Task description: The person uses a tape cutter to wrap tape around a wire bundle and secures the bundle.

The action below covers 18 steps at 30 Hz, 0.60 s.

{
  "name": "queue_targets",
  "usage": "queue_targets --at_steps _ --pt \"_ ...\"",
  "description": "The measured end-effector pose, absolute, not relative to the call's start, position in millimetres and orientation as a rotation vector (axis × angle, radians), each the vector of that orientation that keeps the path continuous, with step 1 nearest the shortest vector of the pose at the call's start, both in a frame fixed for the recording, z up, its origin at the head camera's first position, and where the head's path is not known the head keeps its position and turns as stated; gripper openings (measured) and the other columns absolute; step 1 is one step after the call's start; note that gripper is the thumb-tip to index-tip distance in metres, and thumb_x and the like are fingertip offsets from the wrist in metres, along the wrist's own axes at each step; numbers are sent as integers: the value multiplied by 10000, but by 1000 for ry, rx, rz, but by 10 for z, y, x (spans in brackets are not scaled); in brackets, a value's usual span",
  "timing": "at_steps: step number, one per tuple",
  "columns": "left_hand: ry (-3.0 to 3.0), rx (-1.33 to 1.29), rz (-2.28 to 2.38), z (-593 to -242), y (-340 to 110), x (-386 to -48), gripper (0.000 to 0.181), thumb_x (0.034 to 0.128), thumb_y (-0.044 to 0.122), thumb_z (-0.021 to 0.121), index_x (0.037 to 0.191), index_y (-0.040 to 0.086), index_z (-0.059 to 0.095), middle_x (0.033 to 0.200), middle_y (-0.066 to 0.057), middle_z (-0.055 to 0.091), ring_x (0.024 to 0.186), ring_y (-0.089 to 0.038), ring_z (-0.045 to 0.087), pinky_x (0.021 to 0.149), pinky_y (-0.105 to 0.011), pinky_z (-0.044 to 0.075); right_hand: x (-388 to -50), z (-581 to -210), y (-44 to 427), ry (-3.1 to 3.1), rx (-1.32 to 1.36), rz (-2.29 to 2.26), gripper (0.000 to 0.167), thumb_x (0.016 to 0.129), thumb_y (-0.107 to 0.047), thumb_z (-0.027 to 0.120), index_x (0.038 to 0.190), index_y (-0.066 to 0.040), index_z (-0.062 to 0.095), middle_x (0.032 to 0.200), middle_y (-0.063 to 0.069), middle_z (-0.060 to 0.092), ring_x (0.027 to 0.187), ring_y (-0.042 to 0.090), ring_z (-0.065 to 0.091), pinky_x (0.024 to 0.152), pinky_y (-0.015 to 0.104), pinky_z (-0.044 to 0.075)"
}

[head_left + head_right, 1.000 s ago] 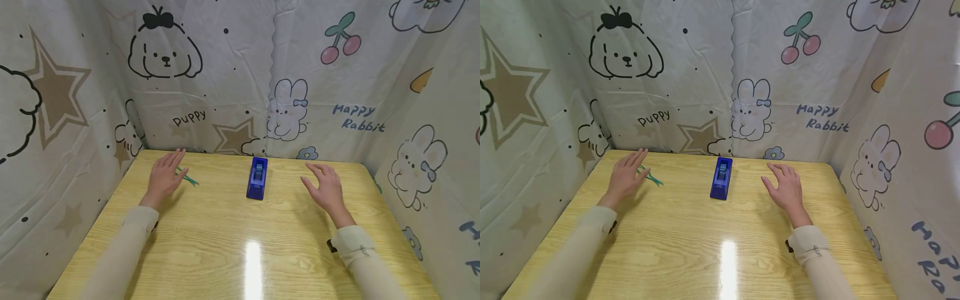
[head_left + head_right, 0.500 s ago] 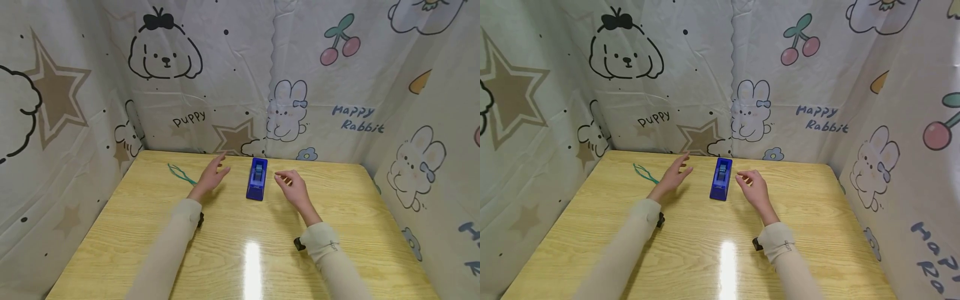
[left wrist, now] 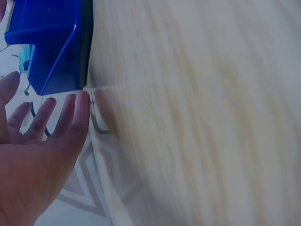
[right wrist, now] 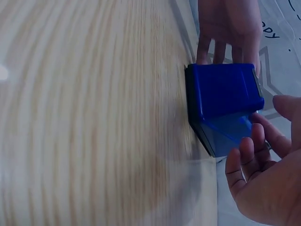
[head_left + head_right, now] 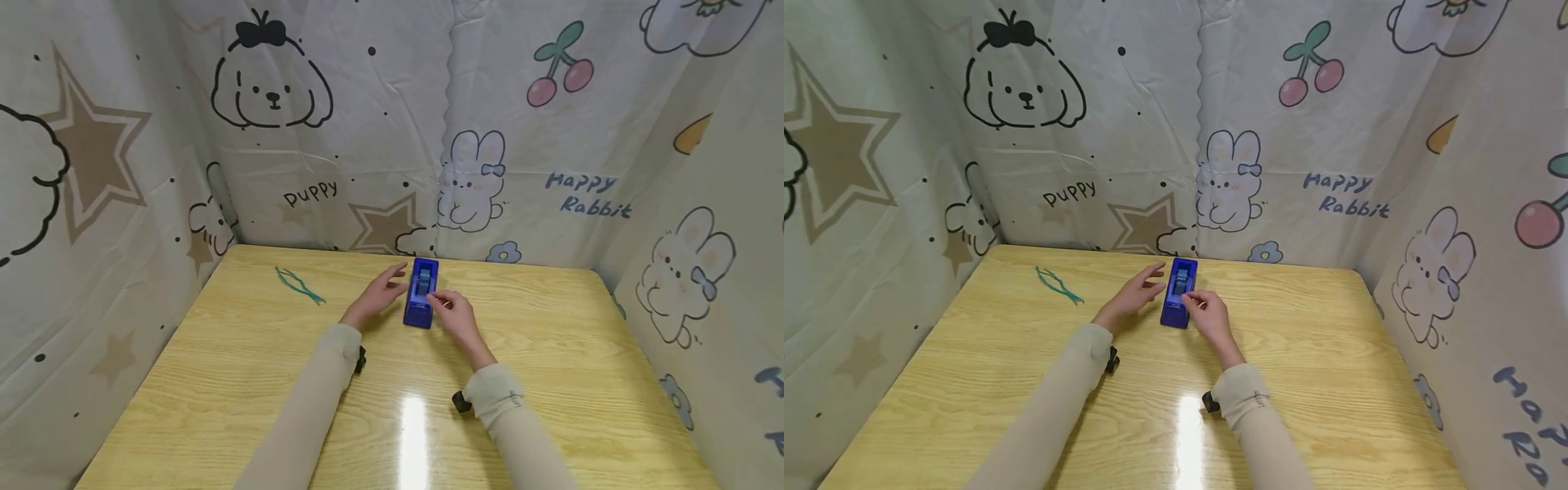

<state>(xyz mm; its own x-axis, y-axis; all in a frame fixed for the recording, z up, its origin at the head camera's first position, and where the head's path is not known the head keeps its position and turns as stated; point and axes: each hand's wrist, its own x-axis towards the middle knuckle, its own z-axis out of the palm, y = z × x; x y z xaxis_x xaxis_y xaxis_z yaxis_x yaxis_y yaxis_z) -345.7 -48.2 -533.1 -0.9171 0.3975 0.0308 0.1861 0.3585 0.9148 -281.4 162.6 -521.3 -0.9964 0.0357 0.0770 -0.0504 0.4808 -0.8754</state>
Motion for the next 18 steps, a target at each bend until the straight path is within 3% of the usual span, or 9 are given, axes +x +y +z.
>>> queue_targets --at_steps 8,18 --pt "2390 506 1555 -5286 -381 -3467 627 1088 248 558 1649 217 280 1616 -182 409 1383 -411 529 1027 -498 535 -2845 -5230 1554 -2608 -81 1636 351 1008 -290 688 1201 -5 747 1113 164 713 939 230 589 742 264 458" --pt "2275 540 1548 -5298 -373 -3472 669 1063 200 606 1637 348 295 1667 -149 329 1416 -419 497 1011 -464 554 -2840 -5262 1505 -2605 -99 1724 317 1004 -261 695 1185 -8 754 1183 160 710 988 231 587 772 263 455"
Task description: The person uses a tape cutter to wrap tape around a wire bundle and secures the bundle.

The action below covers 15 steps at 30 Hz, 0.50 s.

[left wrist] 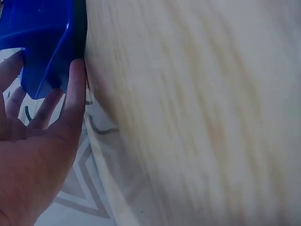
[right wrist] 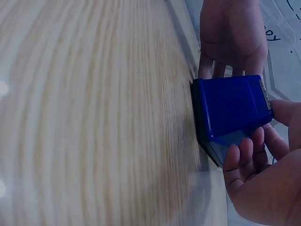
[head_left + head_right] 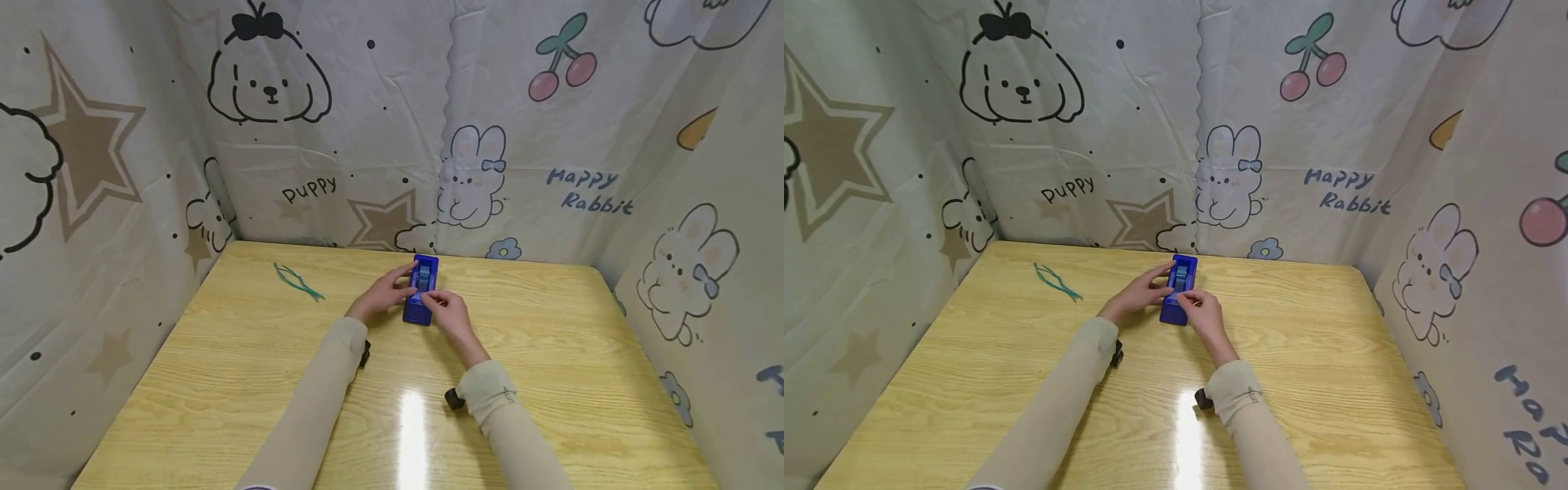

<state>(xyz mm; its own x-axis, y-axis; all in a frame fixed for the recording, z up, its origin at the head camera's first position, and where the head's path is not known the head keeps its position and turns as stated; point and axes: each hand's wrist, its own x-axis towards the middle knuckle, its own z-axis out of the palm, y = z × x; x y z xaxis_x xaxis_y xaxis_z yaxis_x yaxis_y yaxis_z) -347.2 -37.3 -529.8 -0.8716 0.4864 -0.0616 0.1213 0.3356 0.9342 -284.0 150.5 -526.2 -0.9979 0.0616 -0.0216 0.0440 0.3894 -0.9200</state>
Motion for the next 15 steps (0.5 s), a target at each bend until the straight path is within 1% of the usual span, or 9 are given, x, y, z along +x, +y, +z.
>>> queue_targets --at_steps 6,12,15 --pt "2308 454 1523 -5315 -365 -3493 650 1050 248 632 1609 407 340 1592 -174 430 1412 -385 506 1026 -462 546 -2841 -5239 1475 -2607 -127 1738 297 995 -258 708 1150 -12 768 1137 148 711 1013 245 598 793 274 456" --pt "2324 426 1502 -5293 -333 -3485 626 1060 236 612 1612 367 347 1577 -190 442 1386 -368 532 1013 -468 553 -2847 -5223 1472 -2588 -177 1790 280 986 -238 718 1128 -3 771 1099 127 698 1007 230 578 809 283 447" --pt "2312 417 1517 -5270 -312 -3479 615 1066 217 599 1613 350 351 1577 -198 438 1377 -374 539 1018 -482 548 -2853 -5209 1474 -2577 -196 1810 274 985 -223 716 1130 4 766 1124 135 701 1023 233 580 831 291 445"
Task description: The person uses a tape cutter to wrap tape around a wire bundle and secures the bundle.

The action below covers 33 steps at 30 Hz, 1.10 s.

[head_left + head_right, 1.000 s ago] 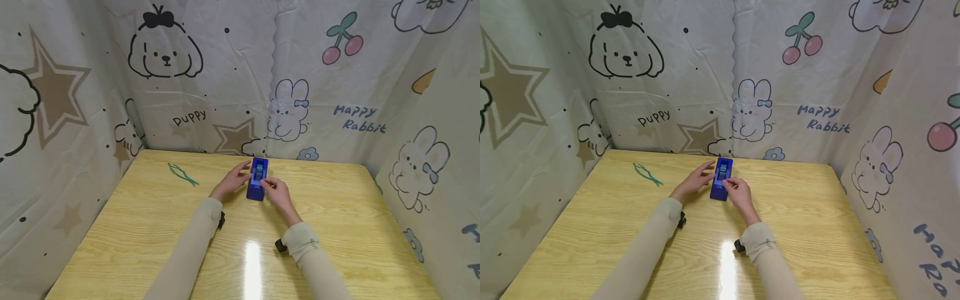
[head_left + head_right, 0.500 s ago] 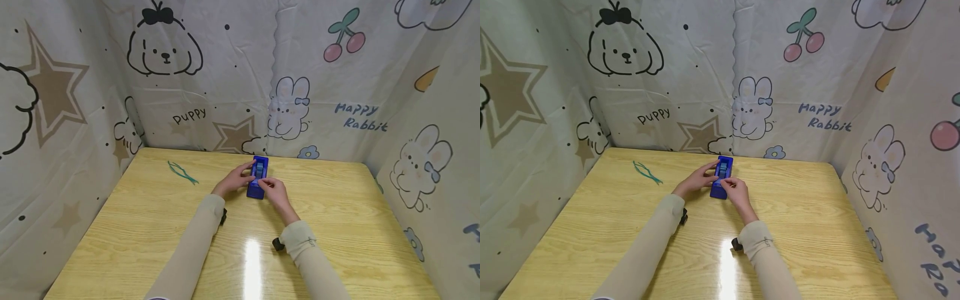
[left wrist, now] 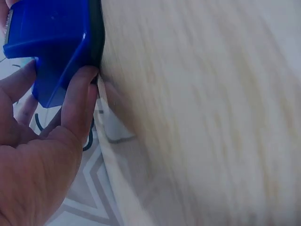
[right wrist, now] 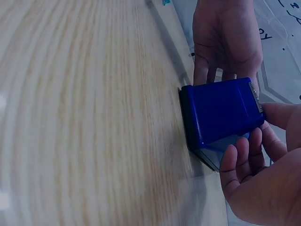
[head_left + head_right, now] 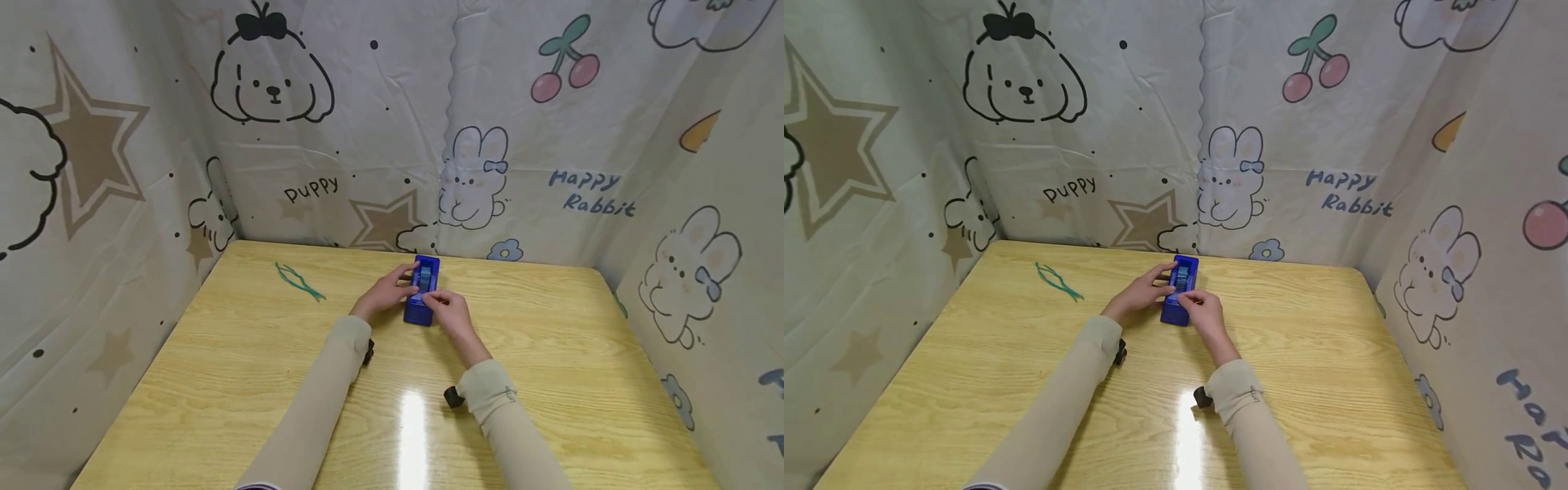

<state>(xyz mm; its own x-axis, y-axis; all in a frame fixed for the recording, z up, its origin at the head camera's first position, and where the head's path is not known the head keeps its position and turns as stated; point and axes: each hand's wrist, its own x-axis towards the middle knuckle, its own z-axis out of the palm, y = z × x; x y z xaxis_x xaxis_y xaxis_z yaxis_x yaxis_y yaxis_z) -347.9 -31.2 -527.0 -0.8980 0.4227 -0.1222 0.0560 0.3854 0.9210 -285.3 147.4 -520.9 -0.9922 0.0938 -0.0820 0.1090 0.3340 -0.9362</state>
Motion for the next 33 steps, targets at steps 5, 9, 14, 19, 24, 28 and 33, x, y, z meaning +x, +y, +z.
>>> queue_targets --at_steps 5,9,14,19,24,28,33 --pt "2285 385 1559 -5251 -270 -3452 609 1068 186 590 1608 355 364 1590 -209 421 1393 -396 519 1035 -514 530 -2867 -5201 1491 2502 229 -1814 267 990 -221 708 1132 1 756 1152 124 704 1056 223 583 856 285 447" --pt "2305 360 1584 -5278 -196 -3421 599 1068 185 589 1607 330 373 1579 -215 438 1390 -400 520 1013 -508 545 -2875 -5218 1526 2465 285 -1850 259 990 -206 704 1125 10 749 1161 127 696 1024 208 587 803 256 473" --pt "2324 295 1654 -5286 -115 -3372 592 1061 171 601 1599 306 397 1556 -213 468 1393 -399 514 992 -508 559 -2891 -5228 1582 2441 314 -1855 281 1005 -217 683 1149 18 738 1242 156 685 1017 192 601 767 227 484" --pt "2361 273 1695 -5271 -59 -3335 585 1058 175 607 1593 304 409 1562 -204 471 1414 -403 493 1028 -523 533 -2907 -5185 1620 2425 343 -1844 302 1008 -247 680 1156 11 731 1197 116 677 930 157 576 742 254 483" --pt "2407 267 1654 -5282 -47 -3315 591 1060 203 605 1600 317 392 1573 -192 468 1422 -394 493 1035 -510 528 -2899 -5153 1626 2400 353 -1843 318 1008 -249 678 1169 23 718 1175 100 659 888 136 549 769 291 498" --pt "2411 258 1637 -5297 -50 -3319 596 1065 227 598 1605 344 375 1590 -178 453 1422 -392 497 1041 -510 525 -2894 -5147 1632 2401 344 -1823 348 1015 -266 673 1193 29 714 1252 138 655 918 155 570 796 303 518" --pt "2400 261 1643 -5320 -56 -3322 598 1066 235 596 1605 357 369 1593 -180 449 1403 -398 516 1029 -500 535 -2897 -5153 1640 2400 333 -1821 349 1012 -265 676 1178 39 719 1280 154 650 943 172 582 775 282 519"
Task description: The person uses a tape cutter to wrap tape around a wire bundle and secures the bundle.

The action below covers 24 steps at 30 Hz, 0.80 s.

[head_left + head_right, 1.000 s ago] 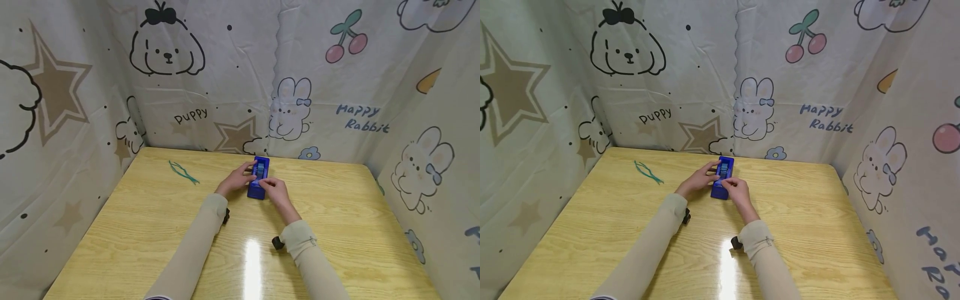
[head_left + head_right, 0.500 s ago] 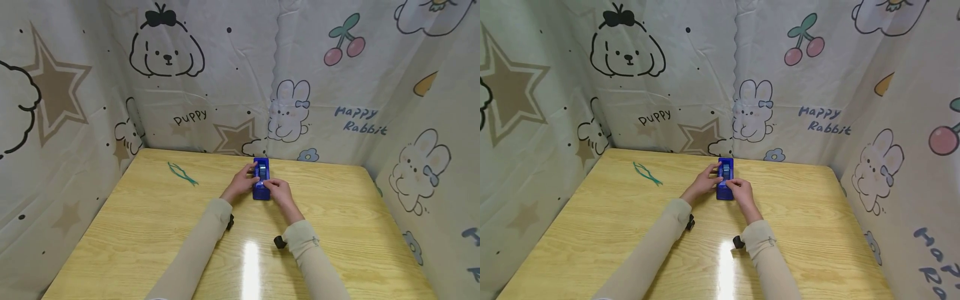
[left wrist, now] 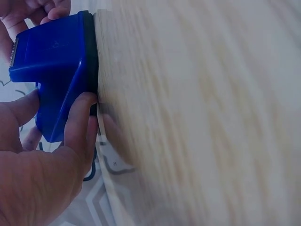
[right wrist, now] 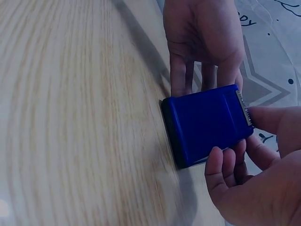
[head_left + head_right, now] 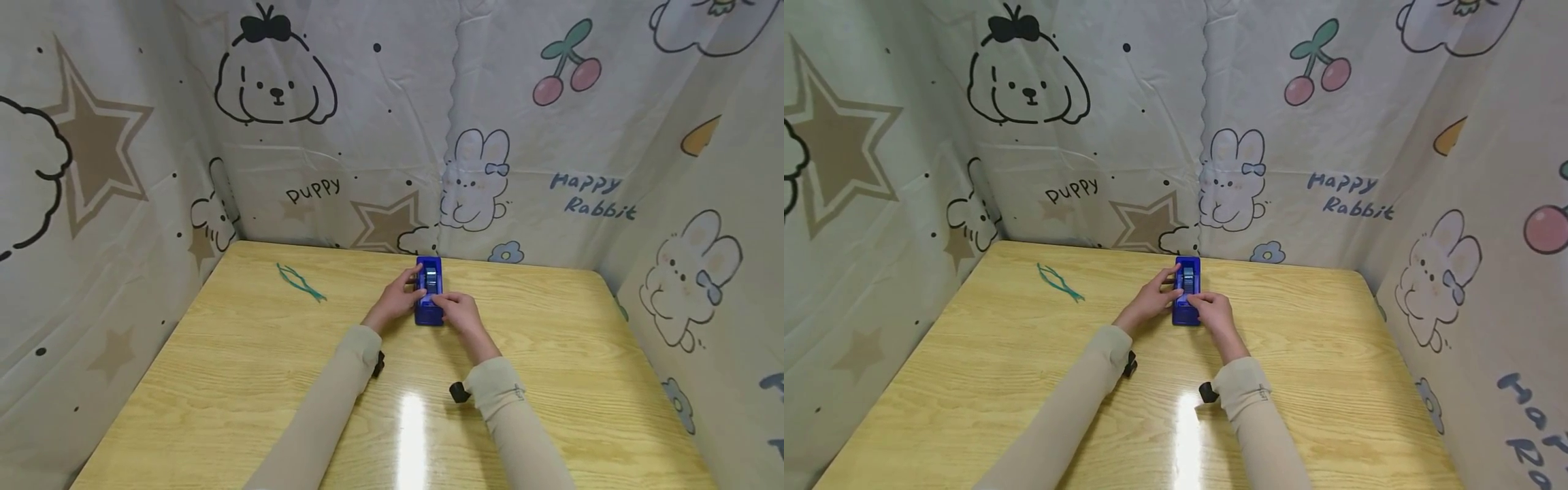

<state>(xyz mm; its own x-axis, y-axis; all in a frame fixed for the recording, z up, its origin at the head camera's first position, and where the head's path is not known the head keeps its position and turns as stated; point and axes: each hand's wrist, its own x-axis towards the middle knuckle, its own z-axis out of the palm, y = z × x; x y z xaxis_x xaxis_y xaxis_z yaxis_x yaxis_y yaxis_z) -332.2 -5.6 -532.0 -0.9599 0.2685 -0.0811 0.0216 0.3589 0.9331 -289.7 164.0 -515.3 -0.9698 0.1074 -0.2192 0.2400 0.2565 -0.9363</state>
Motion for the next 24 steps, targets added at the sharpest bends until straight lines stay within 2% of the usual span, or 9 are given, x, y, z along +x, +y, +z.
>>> queue_targets --at_steps 8,13,24 --pt "2384 250 1645 -5307 -58 -3320 608 1062 233 602 1603 380 366 1599 -170 443 1400 -398 520 1004 -484 551 -2890 -5170 1636 2390 350 -1839 329 1007 -278 677 1122 26 726 1224 123 647 887 154 552 754 293 494" --pt "2372 235 1650 -5277 -51 -3325 608 1063 222 600 1601 386 369 1604 -169 436 1405 -401 513 1014 -488 545 -2899 -5160 1618 2398 368 -1868 313 1001 -275 686 1101 18 734 1200 109 646 912 169 534 744 278 461" --pt "2383 266 1658 -5298 -61 -3309 605 1067 219 593 1608 363 364 1605 -176 432 1395 -399 526 1016 -478 546 -2884 -5122 1576 2421 354 -1872 269 990 -243 708 1050 18 727 1159 120 672 1045 223 559 862 308 443"
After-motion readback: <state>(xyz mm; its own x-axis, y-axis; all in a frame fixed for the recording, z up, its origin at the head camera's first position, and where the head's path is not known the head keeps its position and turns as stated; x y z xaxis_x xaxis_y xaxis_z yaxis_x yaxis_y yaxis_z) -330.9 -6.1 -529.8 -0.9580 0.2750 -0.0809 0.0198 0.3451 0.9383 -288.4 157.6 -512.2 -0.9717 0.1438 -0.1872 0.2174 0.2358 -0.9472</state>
